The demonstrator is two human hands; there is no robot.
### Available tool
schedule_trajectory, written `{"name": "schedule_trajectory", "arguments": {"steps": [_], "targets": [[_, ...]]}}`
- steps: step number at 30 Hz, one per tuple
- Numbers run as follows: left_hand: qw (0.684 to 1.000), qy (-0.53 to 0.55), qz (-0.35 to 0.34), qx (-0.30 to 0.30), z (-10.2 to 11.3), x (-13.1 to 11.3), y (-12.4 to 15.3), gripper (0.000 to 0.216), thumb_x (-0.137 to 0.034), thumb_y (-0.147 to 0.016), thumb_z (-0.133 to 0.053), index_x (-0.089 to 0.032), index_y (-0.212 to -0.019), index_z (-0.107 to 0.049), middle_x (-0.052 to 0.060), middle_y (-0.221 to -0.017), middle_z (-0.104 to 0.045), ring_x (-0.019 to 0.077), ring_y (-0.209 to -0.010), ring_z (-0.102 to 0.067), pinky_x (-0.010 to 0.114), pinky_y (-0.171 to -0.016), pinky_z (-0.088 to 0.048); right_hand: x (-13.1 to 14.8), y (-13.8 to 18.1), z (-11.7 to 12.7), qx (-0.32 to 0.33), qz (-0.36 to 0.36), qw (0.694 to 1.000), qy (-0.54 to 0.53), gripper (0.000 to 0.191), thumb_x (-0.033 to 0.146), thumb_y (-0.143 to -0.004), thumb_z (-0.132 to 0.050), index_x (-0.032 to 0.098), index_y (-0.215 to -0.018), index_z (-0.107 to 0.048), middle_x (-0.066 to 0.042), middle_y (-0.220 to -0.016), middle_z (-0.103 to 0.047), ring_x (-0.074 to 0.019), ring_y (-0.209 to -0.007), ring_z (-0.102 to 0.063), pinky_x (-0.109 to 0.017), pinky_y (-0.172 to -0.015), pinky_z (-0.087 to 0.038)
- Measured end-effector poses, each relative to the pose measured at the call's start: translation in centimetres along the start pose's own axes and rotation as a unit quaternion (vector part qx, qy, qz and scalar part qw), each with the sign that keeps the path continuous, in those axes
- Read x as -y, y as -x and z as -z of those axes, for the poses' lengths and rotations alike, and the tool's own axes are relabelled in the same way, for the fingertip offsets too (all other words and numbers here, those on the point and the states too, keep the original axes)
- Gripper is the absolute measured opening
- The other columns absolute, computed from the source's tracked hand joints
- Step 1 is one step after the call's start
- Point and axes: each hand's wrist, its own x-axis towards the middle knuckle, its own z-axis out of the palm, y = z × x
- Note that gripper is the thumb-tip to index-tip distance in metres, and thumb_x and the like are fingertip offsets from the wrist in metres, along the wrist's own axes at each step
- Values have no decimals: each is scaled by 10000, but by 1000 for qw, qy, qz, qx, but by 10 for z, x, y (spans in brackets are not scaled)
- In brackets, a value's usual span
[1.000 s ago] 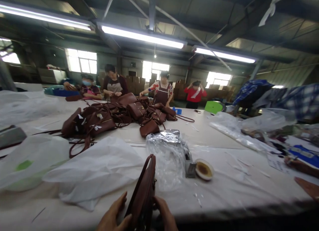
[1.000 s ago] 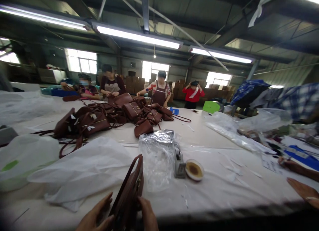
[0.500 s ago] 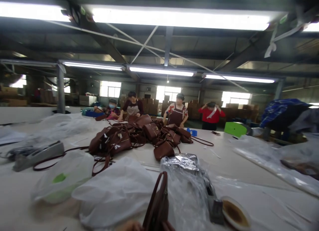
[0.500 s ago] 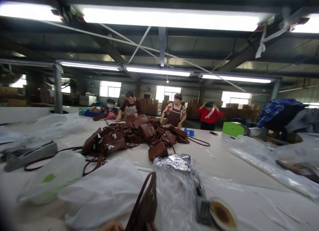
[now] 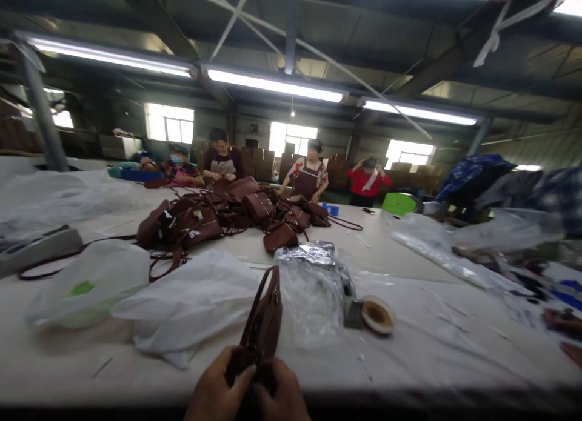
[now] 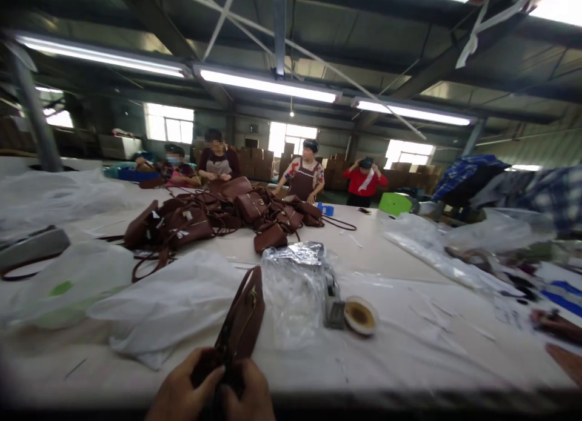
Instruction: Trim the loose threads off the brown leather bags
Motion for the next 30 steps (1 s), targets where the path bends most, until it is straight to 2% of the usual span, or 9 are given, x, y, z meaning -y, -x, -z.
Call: {"name": "schedule_trajectory", "arguments": {"steps": [3, 6, 10, 16, 19, 22, 24, 28, 30], "targets": [[999, -42, 8, -4, -2, -7, 2, 268, -437, -788, -606, -237, -966, -610, 35, -958, -725, 245, -940, -664, 332, -852, -492, 10, -2, 1, -17, -20, 1000, -16, 199, 205, -765, -593, 181, -948, -667, -60, -893, -715, -223, -845, -664, -300, -774, -506], [999, -35, 24, -4, -2, -11, 3, 249, -459, -801, -587, -238, -909, -628, 24, -921, -728, 245, -926, -664, 327, -848, -484, 17, -8, 2, -44, -24, 998, -31, 172, 202, -758, -619, 172, -921, -665, -56, -859, -713, -214, -810, -661, -298, -749, -506], [999, -17, 49, 2, 1, -12, 2, 282, -488, -798, -588, -223, -880, -636, 19, -879, -730, 237, -902, -665, 306, -823, -481, 12, -15, 6, -32, -53, 996, -70, 82, 175, -722, -638, 167, -799, -666, -38, -773, -709, -208, -766, -664, -287, -709, -511], [997, -79, -6, -21, 4, -4, 0, 270, -481, -815, -573, -212, -819, -603, 12, -757, -687, 203, -712, -645, 284, -656, -486, 5, -15, 10, -37, -34, 997, -59, 196, 138, -737, -599, 170, -916, -673, -47, -877, -723, -210, -843, -672, -310, -783, -518], [999, -29, -14, -24, 6, 1, -2, 316, -481, -814, -578, -194, -945, -599, 39, -824, -706, 222, -761, -676, 299, -673, -527, 7, -20, 12, -55, -15, 998, -36, 204, 157, -750, -606, 165, -945, -665, -51, -873, -712, -203, -815, -664, -297, -746, -520], [999, 27, -14, -23, 11, 3, -5, 469, -489, -800, -604, -185, -1154, -560, 58, -941, -730, 242, -904, -694, 311, -762, -559, 10, -34, 20, -88, 34, 995, -11, 206, 179, -780, -595, 166, -977, -652, -53, -891, -688, -189, -820, -644, -279, -735, -513], [999, 21, 0, -34, 13, 1, -7, 529, -516, -773, -633, -201, -1193, -561, 48, -973, -744, 242, -951, -693, 299, -798, -562, 14, -49, 28, -104, 59, 993, -8, 231, 194, -799, -583, 172, -1022, -639, -55, -927, -673, -182, -828, -632, -274, -729, -513], [996, -41, 19, -80, 19, -1, -12, 520, -573, -714, -663, -241, -1113, -665, 13, -956, -769, 240, -897, -716, 282, -789, -577, 25, -82, 36, -126, 71, 989, 1, 388, 201, -763, -626, 173, -1149, -595, -82, -1057, -654, -195, -882, -623, -289, -742, -513], [993, -73, -17, -94, 25, 0, -15, 453, -571, -691, -678, -268, -1025, -722, -6, -938, -774, 241, -867, -724, 279, -786, -584, 32, -94, 34, -117, 65, 991, 10, 302, 204, -755, -630, 169, -1055, -637, -67, -967, -676, -196, -850, -626, -296, -751, -502]]}}
